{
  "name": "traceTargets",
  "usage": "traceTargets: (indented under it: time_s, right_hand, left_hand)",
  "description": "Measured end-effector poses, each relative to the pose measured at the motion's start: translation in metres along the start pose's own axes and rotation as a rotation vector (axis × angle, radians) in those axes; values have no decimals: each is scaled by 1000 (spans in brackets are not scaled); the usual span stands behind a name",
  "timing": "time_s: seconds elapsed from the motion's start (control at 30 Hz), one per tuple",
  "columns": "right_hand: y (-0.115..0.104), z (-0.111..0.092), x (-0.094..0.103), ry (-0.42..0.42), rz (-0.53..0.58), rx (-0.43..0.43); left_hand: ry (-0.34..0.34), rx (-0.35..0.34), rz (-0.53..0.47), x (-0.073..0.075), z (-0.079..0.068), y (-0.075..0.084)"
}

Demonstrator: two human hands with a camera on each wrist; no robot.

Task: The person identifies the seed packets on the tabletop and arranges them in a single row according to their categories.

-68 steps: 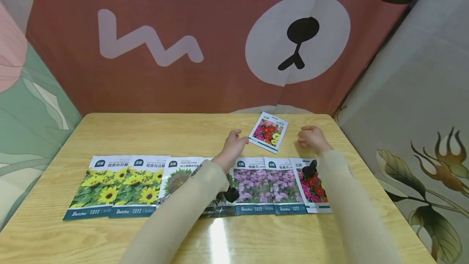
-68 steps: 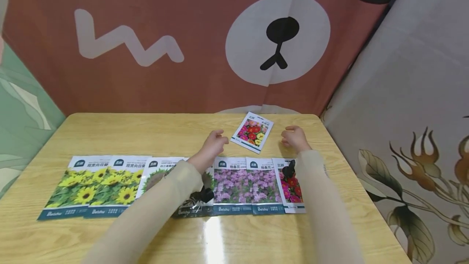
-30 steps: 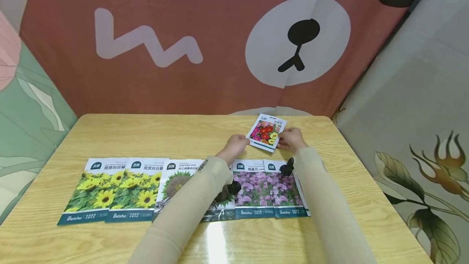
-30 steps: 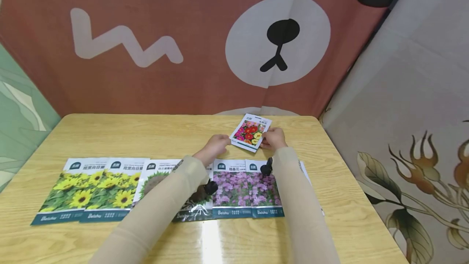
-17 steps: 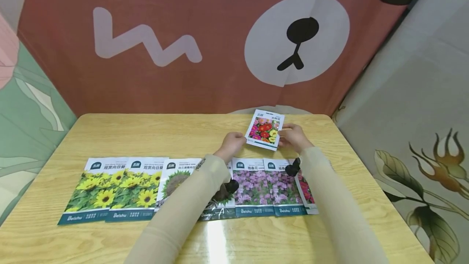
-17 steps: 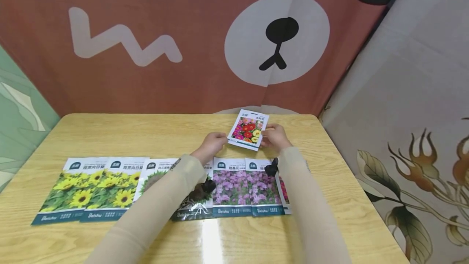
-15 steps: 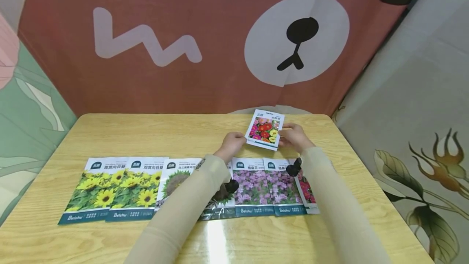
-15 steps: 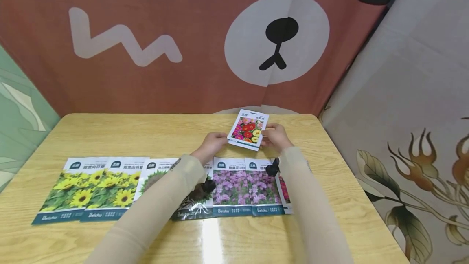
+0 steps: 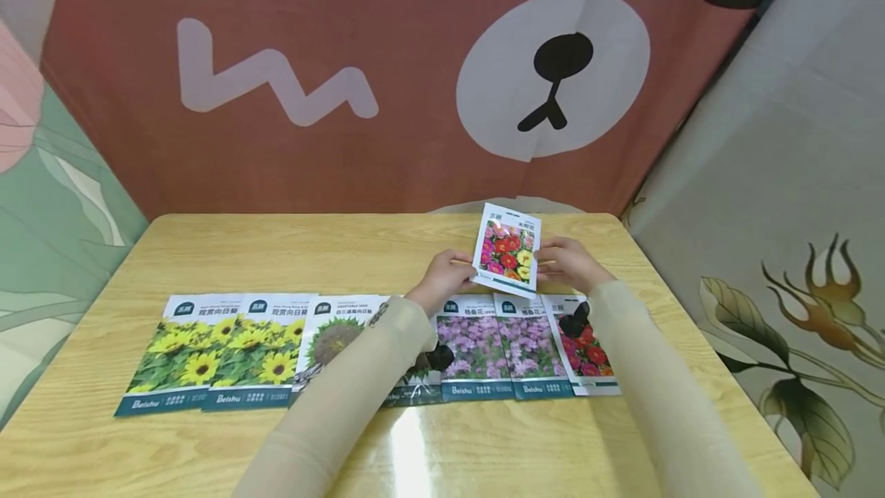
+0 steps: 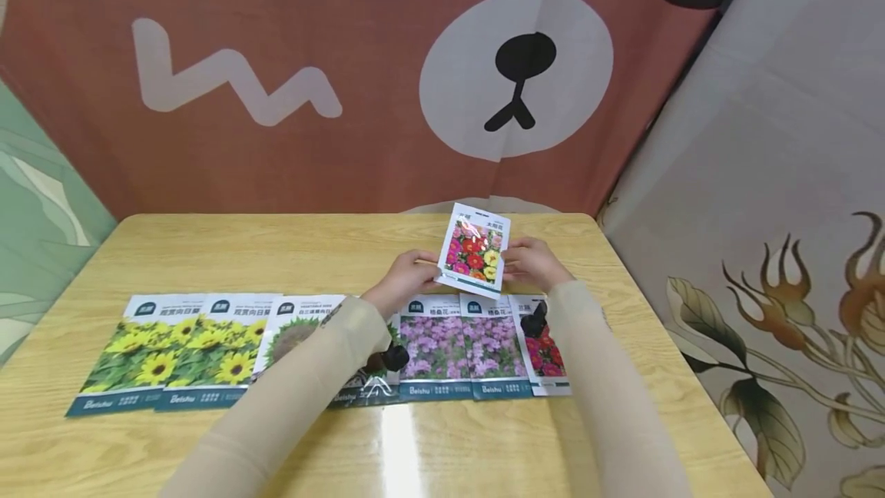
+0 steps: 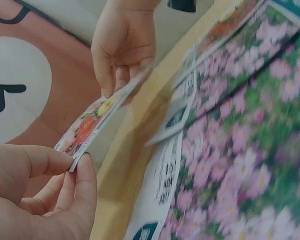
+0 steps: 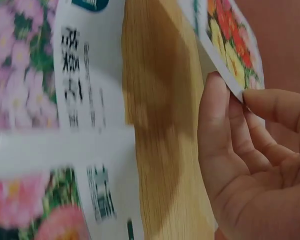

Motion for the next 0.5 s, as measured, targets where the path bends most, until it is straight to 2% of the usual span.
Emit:
traceTargets:
  time_s: [0.13, 0.27, 0.4, 0.5]
  right_hand:
    - [1, -6, 15, 13, -5, -6]
    - [0, -13, 28, -1, -35, 20]
    - [-1, -21, 39, -42, -44, 47]
    - [-2, -27, 45, -79, -9, 56]
  left_hand:
    - [-51, 4, -70, -12, -7, 0]
    - [-86, 2, -97, -23, -13, -1]
    - [-96, -4, -112, -33, -19, -1]
    - [-103, -5, -128, -40, -24, -1]
Point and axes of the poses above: each hand's wrist, its own z-axis towards the middle knuckle, its own x-axis out of the back of the hand, y = z × x, the point moved 7 cm from there along z, towards the middle knuckle, and after that the axes turned 1 degree about x, right-handed, at the moved point
